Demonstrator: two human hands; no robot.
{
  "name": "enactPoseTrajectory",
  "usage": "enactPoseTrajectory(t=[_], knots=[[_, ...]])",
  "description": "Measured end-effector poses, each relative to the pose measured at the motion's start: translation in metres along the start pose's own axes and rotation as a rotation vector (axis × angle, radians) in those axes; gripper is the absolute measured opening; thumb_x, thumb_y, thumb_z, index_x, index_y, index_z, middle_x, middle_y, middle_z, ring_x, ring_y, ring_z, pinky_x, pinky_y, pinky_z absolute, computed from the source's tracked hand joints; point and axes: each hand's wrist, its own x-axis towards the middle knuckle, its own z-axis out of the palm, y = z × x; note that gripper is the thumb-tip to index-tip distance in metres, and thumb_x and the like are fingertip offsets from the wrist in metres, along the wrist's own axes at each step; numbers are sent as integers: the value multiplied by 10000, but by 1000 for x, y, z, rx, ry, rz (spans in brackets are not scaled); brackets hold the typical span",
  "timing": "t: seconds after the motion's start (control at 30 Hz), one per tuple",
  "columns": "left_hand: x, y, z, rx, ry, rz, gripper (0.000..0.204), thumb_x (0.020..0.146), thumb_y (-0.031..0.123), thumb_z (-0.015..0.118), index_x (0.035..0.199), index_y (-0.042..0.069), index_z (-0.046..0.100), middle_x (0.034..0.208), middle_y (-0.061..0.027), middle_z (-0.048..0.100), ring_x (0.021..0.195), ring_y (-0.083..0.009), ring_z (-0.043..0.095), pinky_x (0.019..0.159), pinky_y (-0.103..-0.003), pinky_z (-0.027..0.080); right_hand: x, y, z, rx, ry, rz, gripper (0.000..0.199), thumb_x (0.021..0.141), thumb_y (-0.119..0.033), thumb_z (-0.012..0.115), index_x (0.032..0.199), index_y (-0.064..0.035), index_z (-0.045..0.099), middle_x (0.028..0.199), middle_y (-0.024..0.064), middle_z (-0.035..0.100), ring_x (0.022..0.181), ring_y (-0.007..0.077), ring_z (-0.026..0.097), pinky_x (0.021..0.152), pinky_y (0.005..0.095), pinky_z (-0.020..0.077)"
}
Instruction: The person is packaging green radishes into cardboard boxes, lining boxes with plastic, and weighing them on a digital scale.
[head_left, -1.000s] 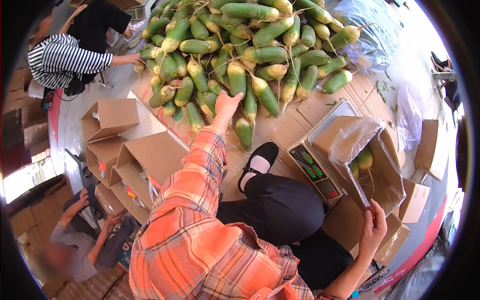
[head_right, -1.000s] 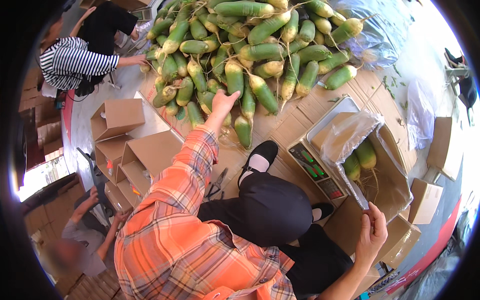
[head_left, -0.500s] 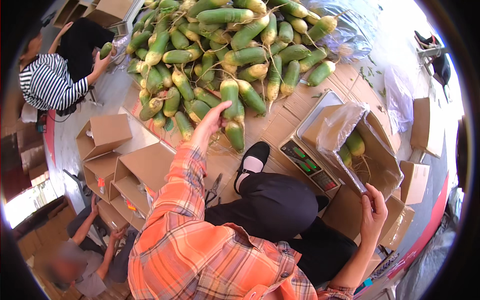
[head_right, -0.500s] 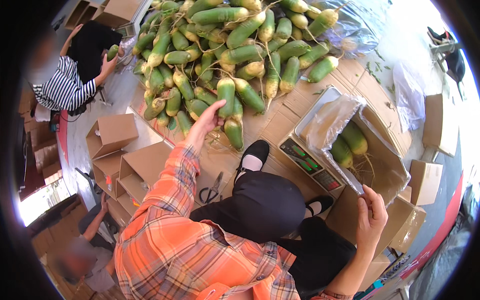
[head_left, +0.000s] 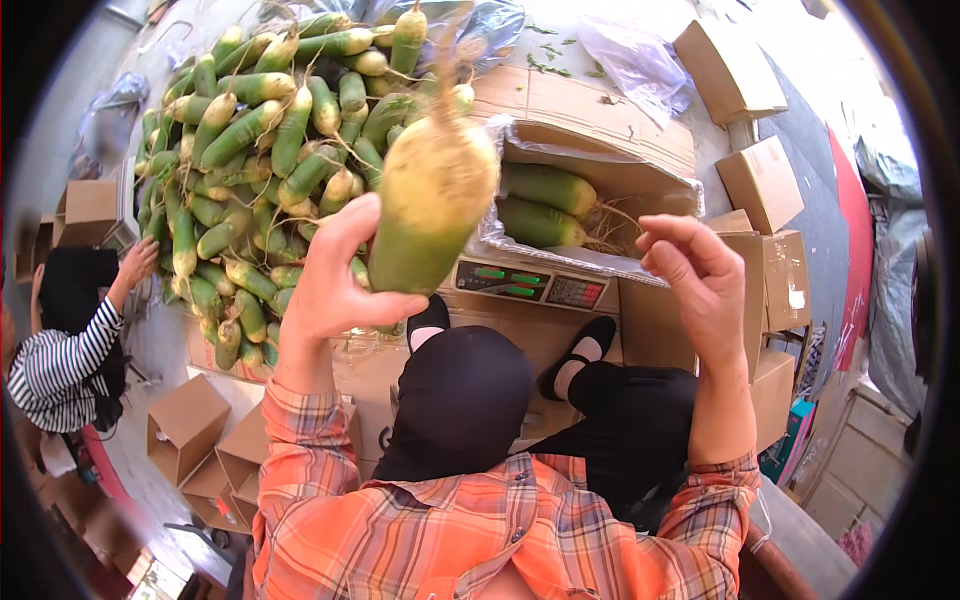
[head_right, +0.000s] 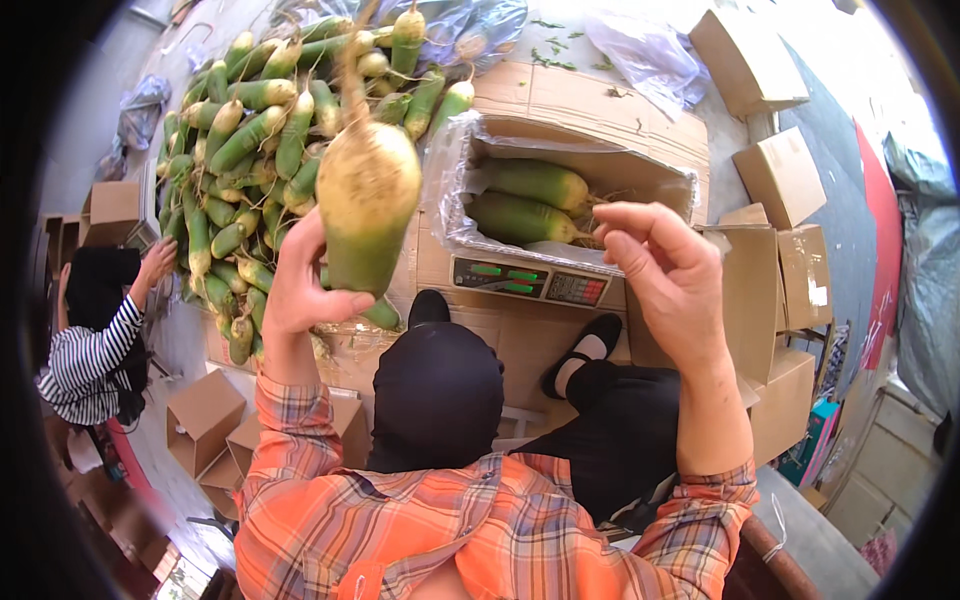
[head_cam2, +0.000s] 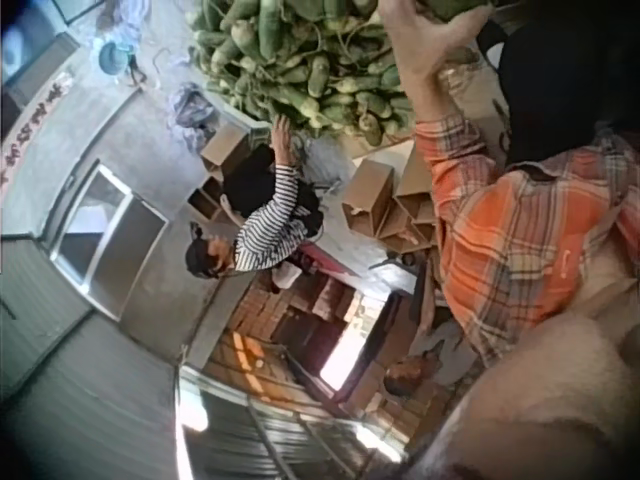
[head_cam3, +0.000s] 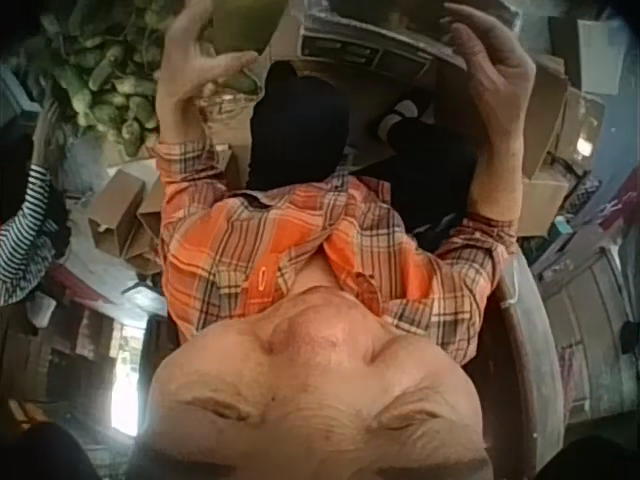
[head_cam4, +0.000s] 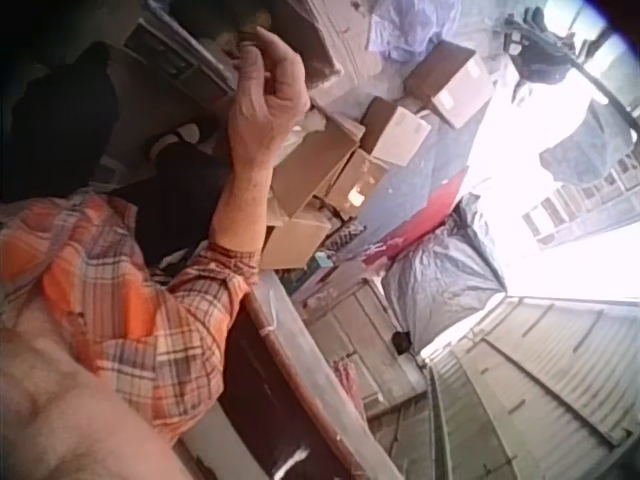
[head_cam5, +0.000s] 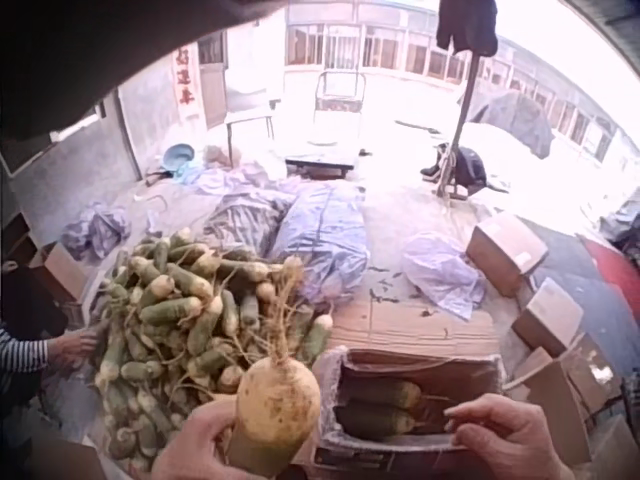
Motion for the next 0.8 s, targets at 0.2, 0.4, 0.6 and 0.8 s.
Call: enactPoseTrajectory(t=[0.2,0.4,0.6,0.8], knots=[[84,37,52,307,-393,237,505,541,298,757,904,-12,590,782,-94,512,769,-225,518,698,-320,412,23,-20,-10,164,107,-92,411,932,-266,528,1243,2,500,1077,87,603,861,107,585,676,215,483],[110,26,83,622,-376,347,495,550,303,763,907,-1,603,844,-118,532,871,-279,525,776,-349,425,36,26,-43,228,124,137,304,944,-242,503,1136,-18,577,1012,55,627,801,82,596,621,220,520],[111,-9,101,822,-338,377,544,588,293,773,1029,27,598,951,-105,539,1012,-287,488,927,-396,360,43,68,-38,245,113,280,235,929,-207,527,1056,-34,626,965,52,637,773,85,591,609,224,531],[95,-25,100,703,-143,421,489,688,218,722,1131,68,578,1013,-95,562,1023,-293,501,928,-395,368,43,59,-39,-271,222,140,146,887,-148,559,953,-65,659,898,59,661,761,147,632,603,254,492]])
